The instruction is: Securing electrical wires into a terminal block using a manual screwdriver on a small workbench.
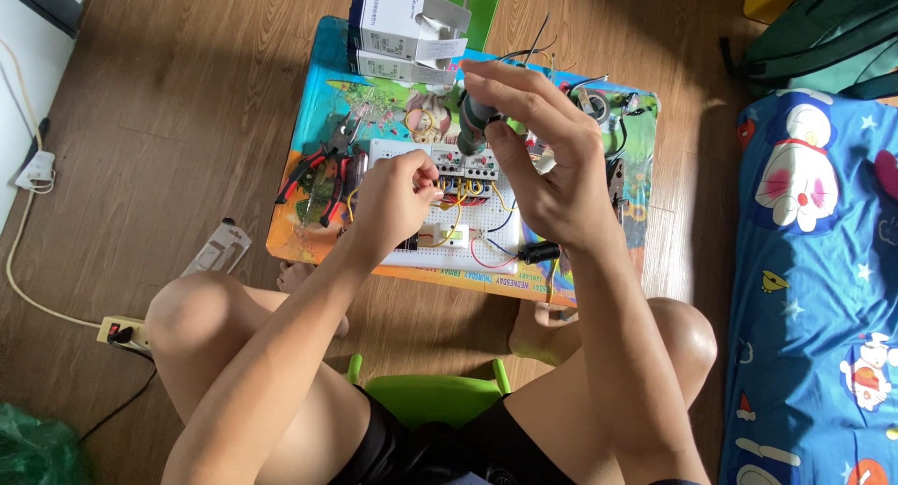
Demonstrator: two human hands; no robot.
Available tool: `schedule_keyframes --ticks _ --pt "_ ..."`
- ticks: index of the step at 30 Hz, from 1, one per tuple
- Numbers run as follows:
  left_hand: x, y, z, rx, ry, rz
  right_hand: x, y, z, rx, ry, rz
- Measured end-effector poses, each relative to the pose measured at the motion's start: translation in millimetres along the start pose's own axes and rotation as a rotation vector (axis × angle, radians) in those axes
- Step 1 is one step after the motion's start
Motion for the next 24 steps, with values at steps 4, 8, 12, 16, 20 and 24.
schedule_keyframes --ticks 4,8,12,16,20,24 --pt "-3.6 0.3 -6.8 0.036 0.039 -0.023 1.2 0.7 -2.6 -0.09 0.034 -0.076" --pt "0.2 -0.9 -5.1 0.001 0.012 0.003 -4.7 2.9 -8.3 -0.106 0.131 -0.181" --pt "-7.5 -1.8 -13.7 0.076 0.107 -0.02 -4.8 0.0 -2.3 -0.081 0.108 -0.13" --pt "-17.0 -1.4 -23.1 0.061 0.229 -0.016 -6.3 1.7 -8.4 0.034 -0.076 -0.062" --pt "-24.8 2.2 -33.3 -0.013 0.319 0.029 -5.8 0.5 1.9 -0.059 0.047 -0.008" --pt "-18.9 0.3 -33.3 0.003 0.177 0.0 -6.9 2.4 -0.4 -0.069 0.07 -0.022"
Point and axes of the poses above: each hand's wrist, its own y-axis away from the middle knuckle, its own x-axis out of the palm, z = x × y, the point moved 7 cm from there along -y, towards the middle knuckle, and after that the axes turned 12 degrees about -y, right-handed, at the moved point
